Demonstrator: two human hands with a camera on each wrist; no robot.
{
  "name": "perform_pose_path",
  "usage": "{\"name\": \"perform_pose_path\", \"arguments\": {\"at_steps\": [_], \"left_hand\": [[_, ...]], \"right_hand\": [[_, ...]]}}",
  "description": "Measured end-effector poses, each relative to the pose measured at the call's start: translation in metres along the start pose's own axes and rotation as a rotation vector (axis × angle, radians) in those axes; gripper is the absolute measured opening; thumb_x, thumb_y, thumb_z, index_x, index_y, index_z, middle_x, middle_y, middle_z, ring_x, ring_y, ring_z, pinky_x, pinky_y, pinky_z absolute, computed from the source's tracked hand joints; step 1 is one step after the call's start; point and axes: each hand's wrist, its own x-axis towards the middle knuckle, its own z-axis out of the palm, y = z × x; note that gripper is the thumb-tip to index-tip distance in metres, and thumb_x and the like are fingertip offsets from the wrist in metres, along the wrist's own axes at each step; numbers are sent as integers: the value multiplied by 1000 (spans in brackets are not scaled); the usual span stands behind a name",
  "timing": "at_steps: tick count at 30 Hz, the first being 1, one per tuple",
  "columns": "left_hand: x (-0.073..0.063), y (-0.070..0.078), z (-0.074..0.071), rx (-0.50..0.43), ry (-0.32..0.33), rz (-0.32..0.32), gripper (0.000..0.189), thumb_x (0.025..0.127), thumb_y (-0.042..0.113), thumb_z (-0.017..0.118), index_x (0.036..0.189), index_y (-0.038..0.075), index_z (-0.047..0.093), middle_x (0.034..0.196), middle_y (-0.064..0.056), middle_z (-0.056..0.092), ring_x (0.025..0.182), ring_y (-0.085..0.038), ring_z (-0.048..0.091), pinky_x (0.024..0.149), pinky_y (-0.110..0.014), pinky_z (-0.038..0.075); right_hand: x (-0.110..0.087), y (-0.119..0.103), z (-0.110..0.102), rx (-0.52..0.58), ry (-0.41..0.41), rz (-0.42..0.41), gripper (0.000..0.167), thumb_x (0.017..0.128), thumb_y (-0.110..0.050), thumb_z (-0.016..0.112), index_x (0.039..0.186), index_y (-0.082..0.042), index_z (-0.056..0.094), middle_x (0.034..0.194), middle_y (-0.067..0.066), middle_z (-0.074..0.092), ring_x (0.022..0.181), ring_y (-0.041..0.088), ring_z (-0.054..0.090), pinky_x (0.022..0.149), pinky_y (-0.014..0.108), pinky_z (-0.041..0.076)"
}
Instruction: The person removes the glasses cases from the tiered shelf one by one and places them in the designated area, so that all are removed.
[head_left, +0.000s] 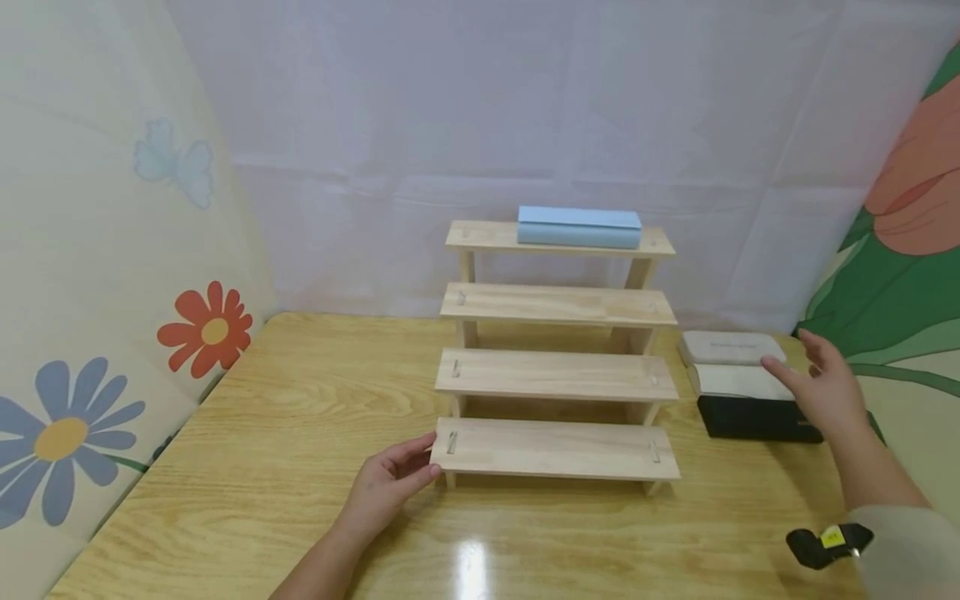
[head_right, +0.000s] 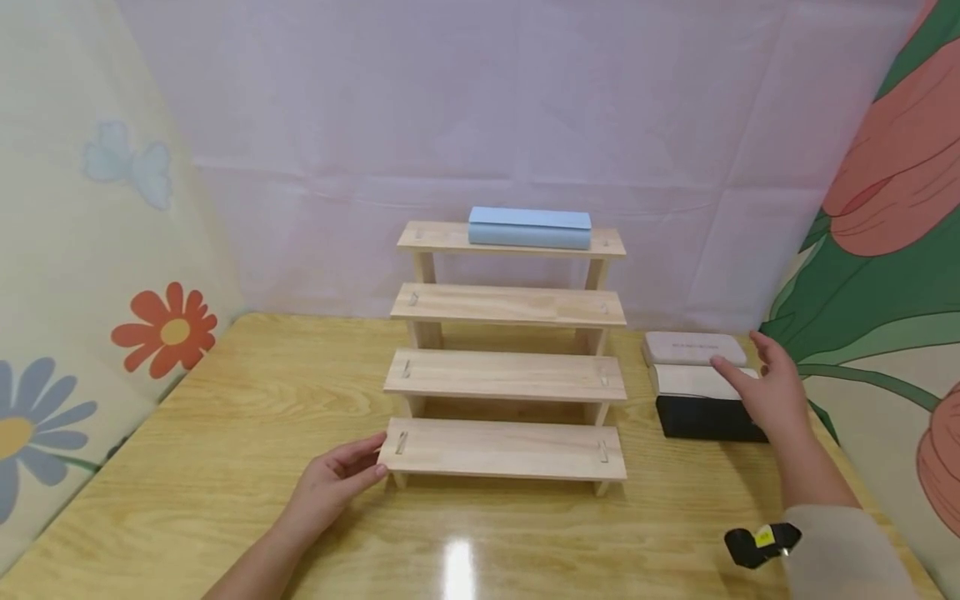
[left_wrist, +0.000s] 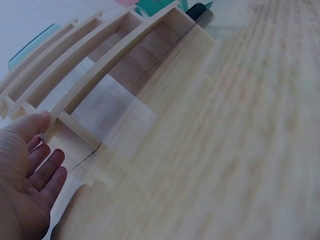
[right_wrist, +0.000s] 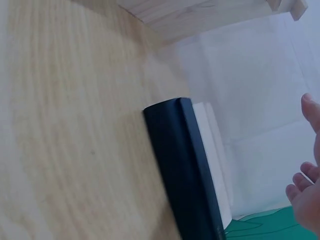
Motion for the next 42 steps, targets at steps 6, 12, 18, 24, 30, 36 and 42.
{"name": "perform_pose_path", "arguments": {"at_steps": [6,12,18,24,30,36,42], "left_hand": [[0,1,0,-1,2,-2,48,86,6,73,130,-3,58,133,-22,60,115,-25,64,90,-20,56],[-1,1,1,-2,3,-7,48,85,6,73,130,-3,58,132,-22,60,114,-25,64,90,-20,56],[0,0,1,-6,7,-7,48,85,4,73,130,-4,58,132,-23,60,112,-21,65,90,-21,56],[0,0,2,-9,10,-11,48,84,2,73,129,-5,58,132,-24,60,105,-9,66,90,-21,56],[-1,1,1,-2,12,-4,48,84,2,73,129,-5,58,130,-24,61,103,-6,66,89,-19,56],[-2,1,1,-15,-1,-6,48,85,2,72,129,-6,57,131,-24,60,102,-4,65,89,-19,56],[-1,0,0,-11,-11,-4,49,85,5,73,130,-4,57,132,-24,60,107,-11,66,90,-21,56]], "right_hand": [[4,-17,0,-12,0,-27,90,97,-52,52,157,-4,5,161,29,4,143,55,11,111,70,22],[8,-31,3,1,8,-50,88,97,-49,54,157,-5,7,161,27,10,144,52,16,115,65,22],[16,-46,4,2,-11,-57,88,96,-50,55,158,-8,8,161,28,14,142,53,21,112,66,27],[25,-62,6,7,-30,-97,88,95,-49,57,158,-10,9,161,26,16,142,51,21,112,65,27],[35,-82,7,13,-58,-124,89,94,-49,59,158,-12,10,162,24,16,143,51,22,112,65,29],[44,-105,7,14,-77,-155,92,92,-50,62,158,-13,11,162,22,17,144,48,23,115,62,28],[51,-129,11,-3,-91,-185,93,90,-51,64,158,-15,12,163,20,17,144,47,24,116,61,27]]}}
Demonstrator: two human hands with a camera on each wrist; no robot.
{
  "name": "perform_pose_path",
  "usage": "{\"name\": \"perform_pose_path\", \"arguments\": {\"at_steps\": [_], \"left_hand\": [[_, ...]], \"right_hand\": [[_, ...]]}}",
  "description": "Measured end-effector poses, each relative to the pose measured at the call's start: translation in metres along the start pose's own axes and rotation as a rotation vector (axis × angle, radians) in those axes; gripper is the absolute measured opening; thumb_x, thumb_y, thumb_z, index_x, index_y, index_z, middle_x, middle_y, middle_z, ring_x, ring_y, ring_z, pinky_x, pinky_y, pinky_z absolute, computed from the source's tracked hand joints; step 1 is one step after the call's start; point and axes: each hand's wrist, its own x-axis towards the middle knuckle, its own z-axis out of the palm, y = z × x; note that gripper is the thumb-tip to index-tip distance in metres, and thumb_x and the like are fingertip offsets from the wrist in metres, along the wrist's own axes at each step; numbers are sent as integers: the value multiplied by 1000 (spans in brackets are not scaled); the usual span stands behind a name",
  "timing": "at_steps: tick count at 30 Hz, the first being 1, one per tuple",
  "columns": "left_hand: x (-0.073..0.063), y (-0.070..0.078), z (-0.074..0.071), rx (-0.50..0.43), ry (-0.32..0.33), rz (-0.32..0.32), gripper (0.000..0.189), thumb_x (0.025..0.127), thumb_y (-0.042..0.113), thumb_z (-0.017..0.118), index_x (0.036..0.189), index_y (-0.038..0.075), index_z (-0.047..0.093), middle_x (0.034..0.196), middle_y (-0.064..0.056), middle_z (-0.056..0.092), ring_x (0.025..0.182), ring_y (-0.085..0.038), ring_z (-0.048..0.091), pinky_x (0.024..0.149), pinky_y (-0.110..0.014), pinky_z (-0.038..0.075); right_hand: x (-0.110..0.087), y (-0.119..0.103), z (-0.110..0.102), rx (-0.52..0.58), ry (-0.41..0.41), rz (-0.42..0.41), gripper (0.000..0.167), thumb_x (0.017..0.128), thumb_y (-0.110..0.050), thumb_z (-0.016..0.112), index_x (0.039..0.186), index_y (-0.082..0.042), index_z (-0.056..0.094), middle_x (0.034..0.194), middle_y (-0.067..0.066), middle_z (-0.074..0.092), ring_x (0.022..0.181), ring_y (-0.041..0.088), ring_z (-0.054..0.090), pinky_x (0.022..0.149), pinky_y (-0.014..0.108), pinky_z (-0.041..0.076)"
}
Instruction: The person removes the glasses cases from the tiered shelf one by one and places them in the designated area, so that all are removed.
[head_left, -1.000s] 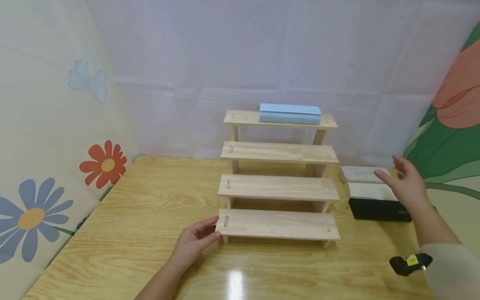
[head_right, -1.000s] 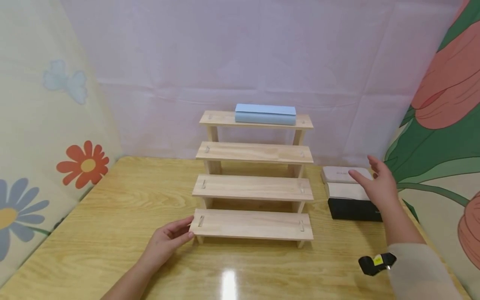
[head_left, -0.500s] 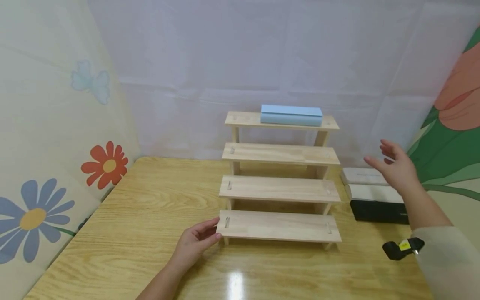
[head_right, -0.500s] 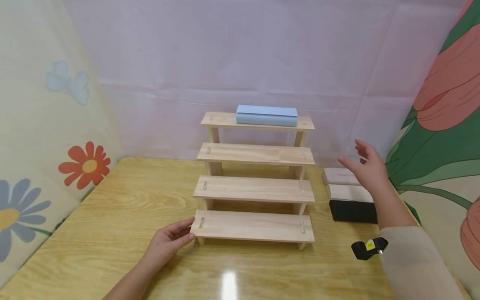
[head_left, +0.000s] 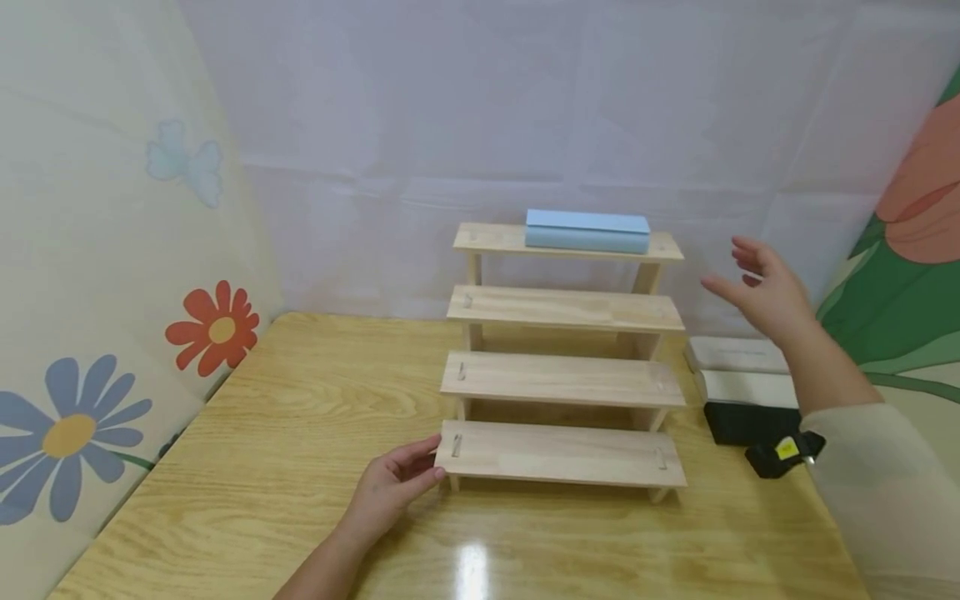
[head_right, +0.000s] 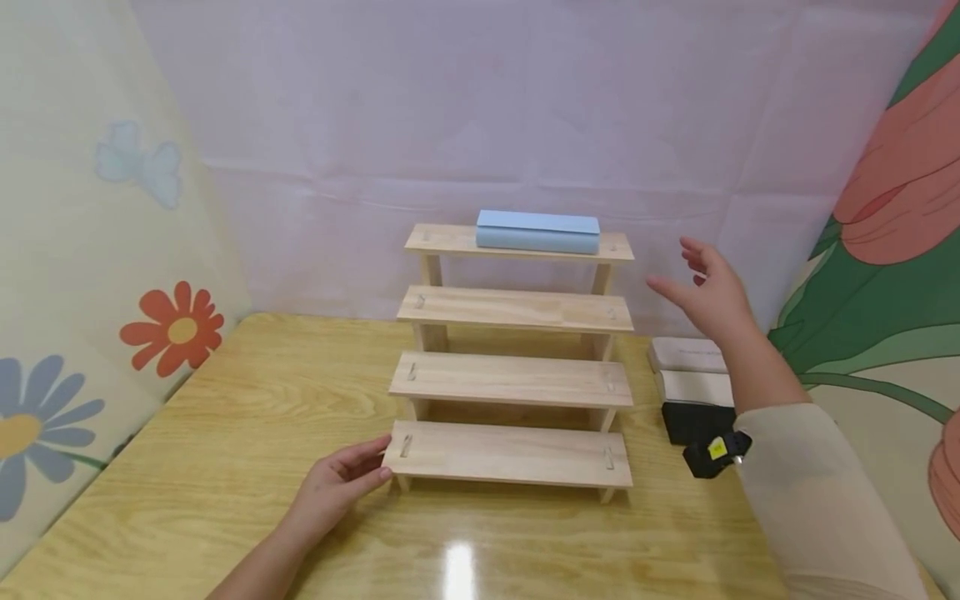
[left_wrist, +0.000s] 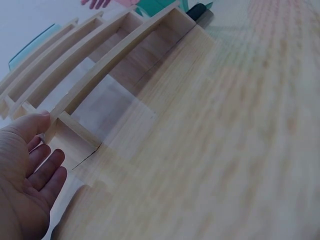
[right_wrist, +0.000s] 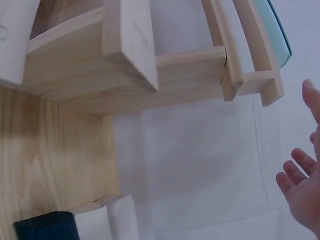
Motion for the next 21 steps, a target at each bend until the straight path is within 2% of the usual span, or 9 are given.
{"name": "perform_pose_path", "arguments": {"at_steps": [5,14,21], "left_hand": [[0,0,0,14,8,2,49,84,4,73,130,-4,57,131,-24,61,112,-23,65,90,-22,56],[-1,1,-1,8,8,-2,48,85,3,73,130,-5,57,130,-24,61,100,-2,65,90,-20,56],[-1,2,1,7,13,-5,48,84,2,73,129,-5,58,130,-24,61,100,-2,66,89,-20,56]], "right_hand": [[11,-17,5,-8,-7,-22,93,88,-50,67,158,-16,15,163,19,19,145,45,24,118,60,25],[29,-43,17,11,-21,-41,94,87,-50,69,158,-17,16,163,18,19,146,43,23,119,58,25],[38,-60,24,32,-40,-71,92,87,-47,71,157,-16,20,162,18,22,146,42,25,120,57,25]]}}
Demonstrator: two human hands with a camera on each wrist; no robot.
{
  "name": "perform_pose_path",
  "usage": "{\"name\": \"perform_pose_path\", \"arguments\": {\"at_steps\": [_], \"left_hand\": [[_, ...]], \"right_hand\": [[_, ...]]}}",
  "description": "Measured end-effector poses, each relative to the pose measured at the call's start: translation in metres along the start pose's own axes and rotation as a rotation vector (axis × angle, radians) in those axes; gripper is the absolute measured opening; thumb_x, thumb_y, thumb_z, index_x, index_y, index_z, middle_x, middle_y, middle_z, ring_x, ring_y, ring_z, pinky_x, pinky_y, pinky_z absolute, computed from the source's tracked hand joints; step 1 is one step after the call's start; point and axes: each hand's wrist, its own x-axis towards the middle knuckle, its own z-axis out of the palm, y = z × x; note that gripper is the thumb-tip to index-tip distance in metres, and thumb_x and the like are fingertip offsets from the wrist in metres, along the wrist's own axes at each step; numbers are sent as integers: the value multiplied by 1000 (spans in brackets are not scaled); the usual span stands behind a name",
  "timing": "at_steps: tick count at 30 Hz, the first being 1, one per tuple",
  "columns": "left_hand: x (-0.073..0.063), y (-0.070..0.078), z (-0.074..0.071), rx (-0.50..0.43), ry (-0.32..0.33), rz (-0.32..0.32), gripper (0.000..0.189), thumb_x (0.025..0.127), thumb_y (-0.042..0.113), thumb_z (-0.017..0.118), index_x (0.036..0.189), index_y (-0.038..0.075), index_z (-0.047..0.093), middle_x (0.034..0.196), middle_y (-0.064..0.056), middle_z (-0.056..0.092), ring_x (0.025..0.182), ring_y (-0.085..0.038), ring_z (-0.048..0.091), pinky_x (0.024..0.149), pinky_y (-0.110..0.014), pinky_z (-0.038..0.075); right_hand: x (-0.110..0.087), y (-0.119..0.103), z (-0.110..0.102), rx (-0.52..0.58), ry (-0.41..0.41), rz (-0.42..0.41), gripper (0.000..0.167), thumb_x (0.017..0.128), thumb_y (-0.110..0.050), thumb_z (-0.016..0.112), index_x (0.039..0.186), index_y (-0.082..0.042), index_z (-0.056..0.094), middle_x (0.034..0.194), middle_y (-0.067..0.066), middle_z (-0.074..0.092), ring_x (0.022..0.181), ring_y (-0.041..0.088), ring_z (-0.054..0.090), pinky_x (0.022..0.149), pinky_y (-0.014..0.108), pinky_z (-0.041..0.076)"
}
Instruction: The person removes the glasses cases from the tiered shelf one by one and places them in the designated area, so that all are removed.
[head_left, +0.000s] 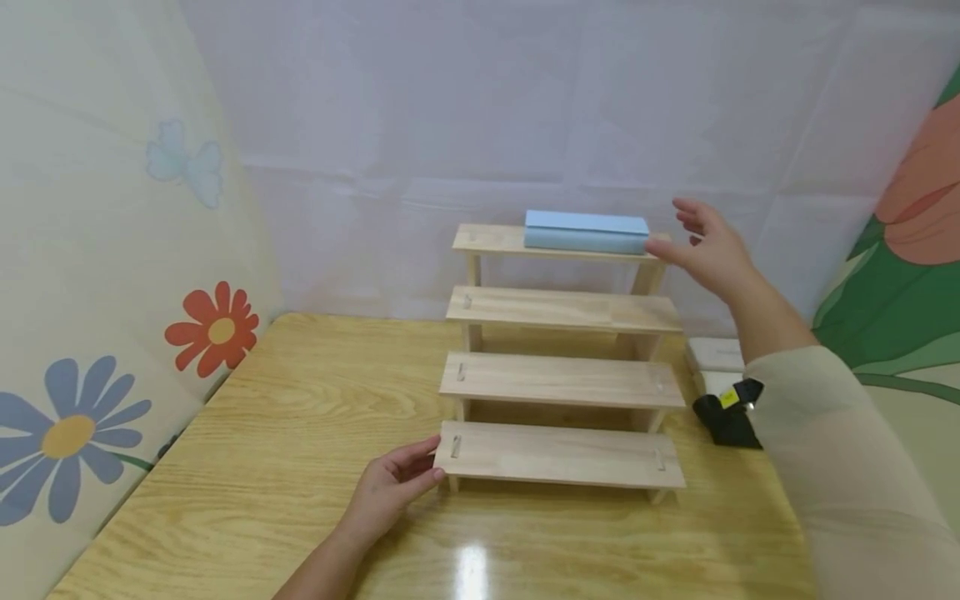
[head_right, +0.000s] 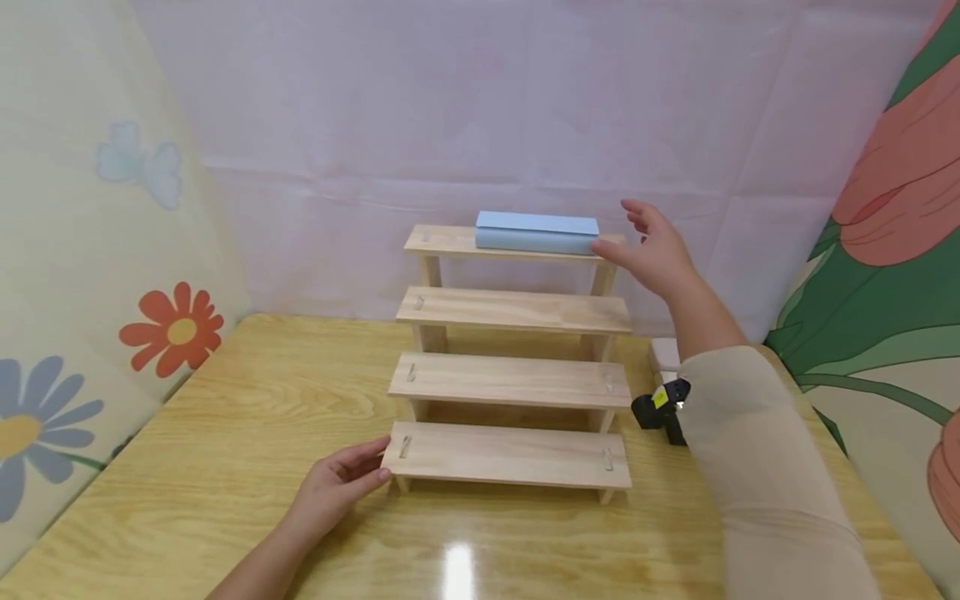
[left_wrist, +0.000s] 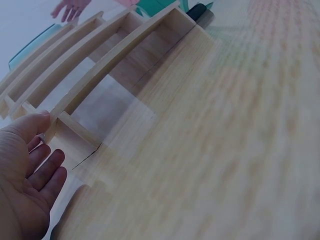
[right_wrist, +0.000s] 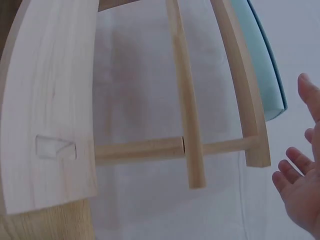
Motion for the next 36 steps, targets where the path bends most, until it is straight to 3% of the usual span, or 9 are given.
{"name": "perform_pose_path", "arguments": {"at_steps": [13,18,25,36], "left_hand": [[-1,0,-2,9,-5,19,49,85,4,73,130,-6,57,130,-25,61,105,-9,66,89,-19,56],[-1,1,1,8,19,-2,48,83,3,74,128,-4,59,128,-24,63,106,-14,67,89,-21,57],[-1,1,2,0,-2,5,49,84,3,74,129,-4,58,127,-24,63,100,-5,67,89,-22,57],[0,0,1,11,-35,30,51,85,7,74,131,-6,56,127,-28,62,99,-3,67,89,-21,56]], "right_hand": [[20,-17,20,-8,-42,-11,90,86,-47,72,156,-20,22,163,13,21,148,37,22,122,55,23],[27,-22,24,-30,-56,-27,89,87,-45,72,156,-18,23,163,14,23,149,35,22,122,53,23],[32,-22,27,-25,-56,-40,86,87,-38,73,155,-15,27,161,16,27,148,35,23,122,51,23],[38,-25,32,-46,-96,-26,86,85,-35,76,153,-12,30,158,17,32,142,36,32,122,50,25]]}}
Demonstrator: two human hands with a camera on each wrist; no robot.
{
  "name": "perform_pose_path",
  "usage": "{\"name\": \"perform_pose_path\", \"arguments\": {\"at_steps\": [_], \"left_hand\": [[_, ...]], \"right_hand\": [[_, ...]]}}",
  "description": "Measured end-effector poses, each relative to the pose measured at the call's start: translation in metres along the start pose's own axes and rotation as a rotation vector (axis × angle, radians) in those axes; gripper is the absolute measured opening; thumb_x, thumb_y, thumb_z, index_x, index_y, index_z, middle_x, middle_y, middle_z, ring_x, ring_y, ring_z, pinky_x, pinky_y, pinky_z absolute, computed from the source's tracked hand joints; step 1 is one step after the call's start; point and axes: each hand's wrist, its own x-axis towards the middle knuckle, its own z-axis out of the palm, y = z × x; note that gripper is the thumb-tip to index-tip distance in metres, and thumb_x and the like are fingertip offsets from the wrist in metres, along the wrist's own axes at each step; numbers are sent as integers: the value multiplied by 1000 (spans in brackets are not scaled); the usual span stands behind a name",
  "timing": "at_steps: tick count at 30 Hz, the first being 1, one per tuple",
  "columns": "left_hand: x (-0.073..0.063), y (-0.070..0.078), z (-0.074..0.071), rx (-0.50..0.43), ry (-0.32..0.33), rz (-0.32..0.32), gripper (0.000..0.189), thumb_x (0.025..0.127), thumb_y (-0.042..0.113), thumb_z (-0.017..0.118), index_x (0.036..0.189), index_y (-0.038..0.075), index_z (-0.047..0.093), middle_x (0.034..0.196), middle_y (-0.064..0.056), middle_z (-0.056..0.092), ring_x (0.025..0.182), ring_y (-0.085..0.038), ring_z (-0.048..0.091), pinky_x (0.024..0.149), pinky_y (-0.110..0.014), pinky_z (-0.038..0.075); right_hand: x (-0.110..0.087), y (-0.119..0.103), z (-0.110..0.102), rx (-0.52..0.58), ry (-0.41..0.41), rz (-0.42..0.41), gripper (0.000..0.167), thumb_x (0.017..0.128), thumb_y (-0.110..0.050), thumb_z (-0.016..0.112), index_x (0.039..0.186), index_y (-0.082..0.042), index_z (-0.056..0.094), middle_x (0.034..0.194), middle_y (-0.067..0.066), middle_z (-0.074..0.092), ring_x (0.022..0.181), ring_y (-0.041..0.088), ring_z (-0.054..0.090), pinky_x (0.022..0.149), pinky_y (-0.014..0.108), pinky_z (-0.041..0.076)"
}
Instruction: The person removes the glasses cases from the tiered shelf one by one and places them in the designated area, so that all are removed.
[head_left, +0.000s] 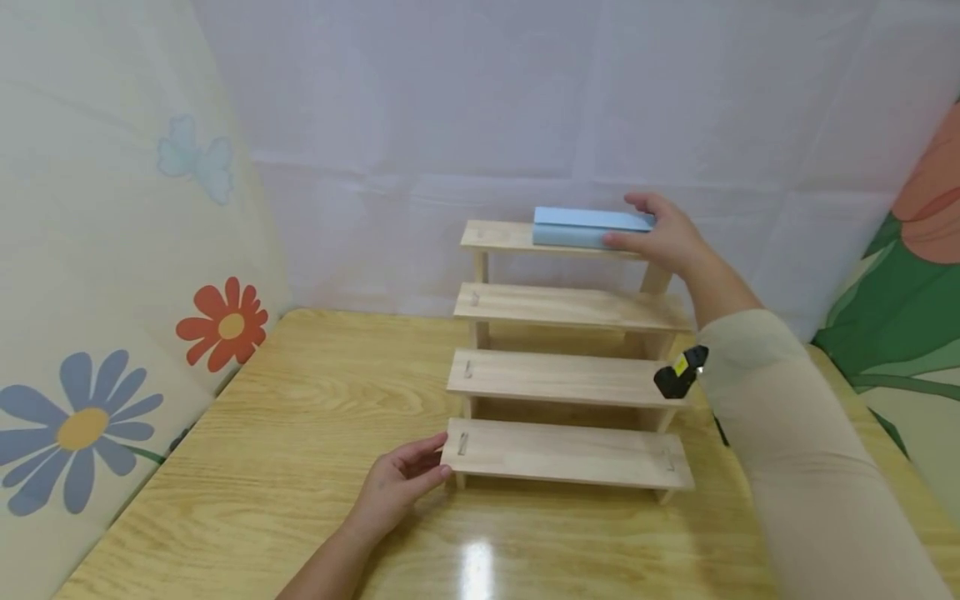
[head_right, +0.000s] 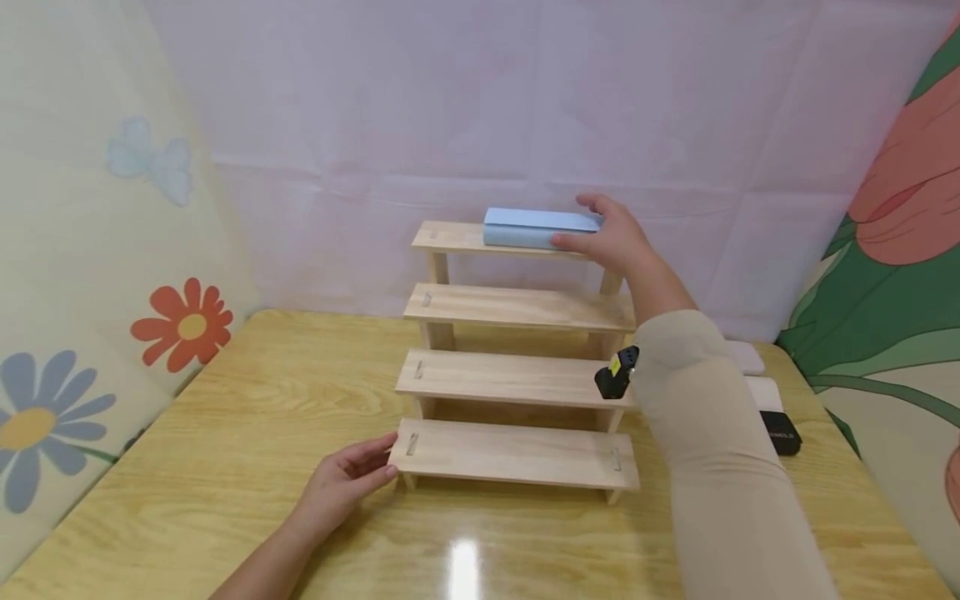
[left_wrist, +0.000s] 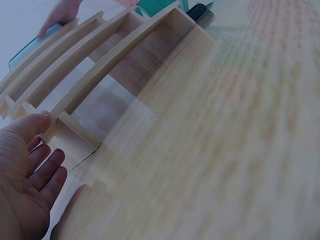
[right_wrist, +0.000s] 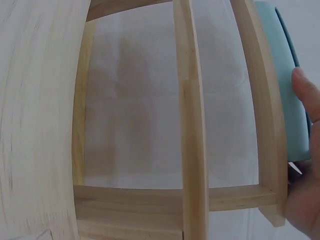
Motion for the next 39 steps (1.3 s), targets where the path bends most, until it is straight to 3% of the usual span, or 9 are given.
{"name": "perform_pose_path", "arguments": {"at_steps": [8,28,36,39], "left_hand": [[-1,2,1,8,18,11,49,85,5,73,130,-6,57,126,-27,63,109,-24,67,89,-20,56],[0,2,2,7,22,26,48,85,4,73,129,-7,57,126,-27,63,110,-24,67,90,-21,56],[0,1,2,3,0,37,49,86,5,72,130,-9,55,126,-29,61,102,-5,66,88,-17,55],[1,1,2,8,-5,42,49,86,6,72,130,-9,55,126,-29,61,103,-6,66,88,-17,55]], "right_hand": [[0,-2,2,-44,-42,27,88,83,-41,76,154,-15,30,156,18,35,138,37,36,119,53,27],[-3,1,5,-74,-62,33,81,82,-40,78,149,-15,40,150,16,43,132,36,42,115,55,32],[-5,4,6,-76,-31,28,80,80,-41,79,147,-16,43,148,16,46,131,35,44,115,55,33],[-6,4,7,-79,-20,22,79,80,-42,79,147,-17,44,148,16,46,130,35,44,114,54,34]]}}
